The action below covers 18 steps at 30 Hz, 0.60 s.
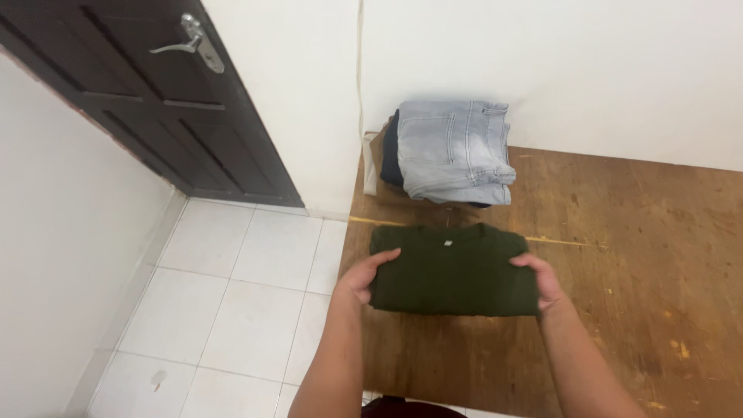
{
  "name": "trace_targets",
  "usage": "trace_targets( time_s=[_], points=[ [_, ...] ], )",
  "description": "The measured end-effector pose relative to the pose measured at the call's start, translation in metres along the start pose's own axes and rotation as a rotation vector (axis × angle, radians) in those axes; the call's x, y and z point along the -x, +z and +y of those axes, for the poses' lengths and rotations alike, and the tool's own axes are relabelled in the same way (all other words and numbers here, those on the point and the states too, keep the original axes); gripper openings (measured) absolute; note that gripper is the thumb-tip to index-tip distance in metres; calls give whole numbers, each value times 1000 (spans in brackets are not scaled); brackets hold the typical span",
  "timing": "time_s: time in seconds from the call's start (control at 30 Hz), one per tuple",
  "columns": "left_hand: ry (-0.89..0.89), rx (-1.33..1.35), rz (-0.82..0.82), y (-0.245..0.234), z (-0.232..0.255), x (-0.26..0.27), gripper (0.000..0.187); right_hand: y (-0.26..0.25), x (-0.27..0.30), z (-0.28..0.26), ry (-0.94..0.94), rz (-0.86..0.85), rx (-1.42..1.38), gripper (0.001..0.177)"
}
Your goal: The person picks up folded clothes from a wooden table and places them onto a three-tiered fabric shelf. They handle shirts and jeans one by one, arranging them on the shelves.
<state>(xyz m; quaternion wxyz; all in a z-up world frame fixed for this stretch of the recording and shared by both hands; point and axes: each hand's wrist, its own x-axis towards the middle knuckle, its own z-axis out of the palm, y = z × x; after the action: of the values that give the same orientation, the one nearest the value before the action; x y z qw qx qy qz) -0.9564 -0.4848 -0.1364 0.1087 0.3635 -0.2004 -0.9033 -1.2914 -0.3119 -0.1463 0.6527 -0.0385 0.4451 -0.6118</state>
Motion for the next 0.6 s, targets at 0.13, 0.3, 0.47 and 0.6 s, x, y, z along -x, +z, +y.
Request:
trace_targets(
  time_s=[0.13, 0.3, 0.47, 0.6],
  points=[
    [120, 22, -71, 36, -10, 26, 51, 14, 39, 8, -446, -148, -98, 51],
    [225, 59, -195, 78, -39, 60, 53, 46, 73, 40, -790, -170, 72, 51],
    [315, 15, -218, 93, -88, 106, 60, 55, 128, 72, -727, -213, -38, 52],
    [389, 152, -292, 95, -146, 150, 69, 54, 177, 106, -717, -158, -13, 51]
  ],
)
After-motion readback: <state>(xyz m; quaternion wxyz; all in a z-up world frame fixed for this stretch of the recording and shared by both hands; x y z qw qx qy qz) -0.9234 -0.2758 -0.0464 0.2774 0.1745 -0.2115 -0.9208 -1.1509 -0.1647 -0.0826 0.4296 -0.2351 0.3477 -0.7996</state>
